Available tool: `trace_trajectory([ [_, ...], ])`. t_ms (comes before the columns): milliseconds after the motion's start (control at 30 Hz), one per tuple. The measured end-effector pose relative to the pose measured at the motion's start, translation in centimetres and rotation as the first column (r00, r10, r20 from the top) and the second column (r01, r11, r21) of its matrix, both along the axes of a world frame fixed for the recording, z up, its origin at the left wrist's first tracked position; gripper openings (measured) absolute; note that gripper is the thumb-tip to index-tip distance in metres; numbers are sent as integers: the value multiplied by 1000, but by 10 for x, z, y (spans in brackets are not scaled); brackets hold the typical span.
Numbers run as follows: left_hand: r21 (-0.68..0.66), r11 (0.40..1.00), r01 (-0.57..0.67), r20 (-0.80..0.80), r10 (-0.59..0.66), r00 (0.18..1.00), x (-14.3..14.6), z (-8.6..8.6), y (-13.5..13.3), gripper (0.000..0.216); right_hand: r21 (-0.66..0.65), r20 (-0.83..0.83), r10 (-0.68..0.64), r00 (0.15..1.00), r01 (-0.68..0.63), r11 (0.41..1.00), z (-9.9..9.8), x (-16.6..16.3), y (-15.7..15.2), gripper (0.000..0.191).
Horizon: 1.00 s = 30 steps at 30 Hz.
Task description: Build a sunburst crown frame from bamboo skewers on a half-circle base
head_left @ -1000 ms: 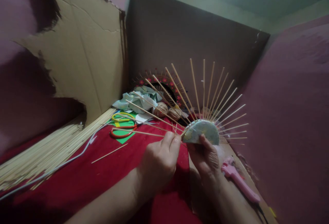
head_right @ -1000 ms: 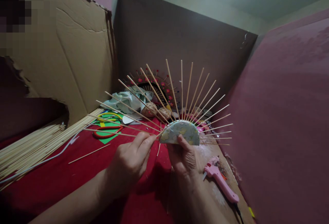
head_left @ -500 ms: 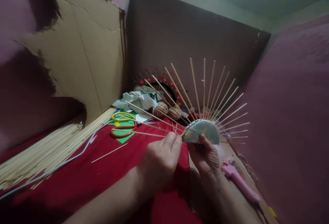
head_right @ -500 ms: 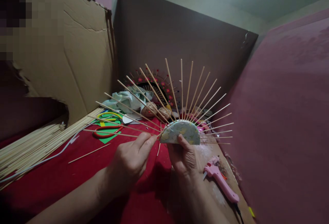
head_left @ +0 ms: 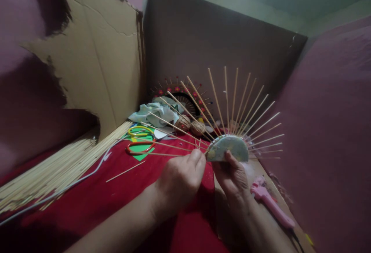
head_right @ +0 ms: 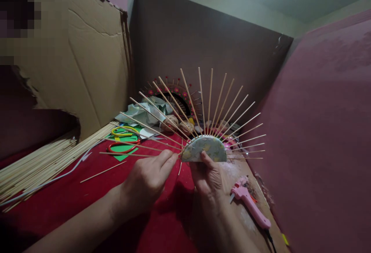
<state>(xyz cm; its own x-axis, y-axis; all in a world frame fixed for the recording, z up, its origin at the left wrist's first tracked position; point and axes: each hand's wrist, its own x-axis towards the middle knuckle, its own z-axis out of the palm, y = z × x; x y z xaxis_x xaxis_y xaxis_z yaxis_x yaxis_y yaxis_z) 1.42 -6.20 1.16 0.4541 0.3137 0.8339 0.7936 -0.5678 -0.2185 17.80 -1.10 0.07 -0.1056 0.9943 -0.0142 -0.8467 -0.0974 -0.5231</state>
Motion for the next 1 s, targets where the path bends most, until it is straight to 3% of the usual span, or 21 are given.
trace_trajectory([
  [267, -19, 1000, -10, -46, 9, 999, 0, -2, 2, 26, -29, -22, 7, 1000, -8, 1000, 2, 1, 0, 23],
  [467, -10, 1000, -17, -52, 16, 999, 1, -3, 3, 27, 33, -24, 73, 997, -72, 997, -1, 1, 1, 23],
  [567, -13, 1000, -11, -44, 10, 999, 2, -4, 3, 29, 55, 0, 48, 999, -48, 997, 1, 0, 0, 19],
  [733, 23, 1000, -13, -7, 14, 1000, 5, -7, 4, 32, -17, -41, 15, 999, -15, 1000, 4, -1, -1, 21],
  [1000, 99, 989, -107, 31, 104, 994, 14, -15, 3, 31, -2, -21, -2, 1000, 2, 1000, 6, -3, -1, 16],
])
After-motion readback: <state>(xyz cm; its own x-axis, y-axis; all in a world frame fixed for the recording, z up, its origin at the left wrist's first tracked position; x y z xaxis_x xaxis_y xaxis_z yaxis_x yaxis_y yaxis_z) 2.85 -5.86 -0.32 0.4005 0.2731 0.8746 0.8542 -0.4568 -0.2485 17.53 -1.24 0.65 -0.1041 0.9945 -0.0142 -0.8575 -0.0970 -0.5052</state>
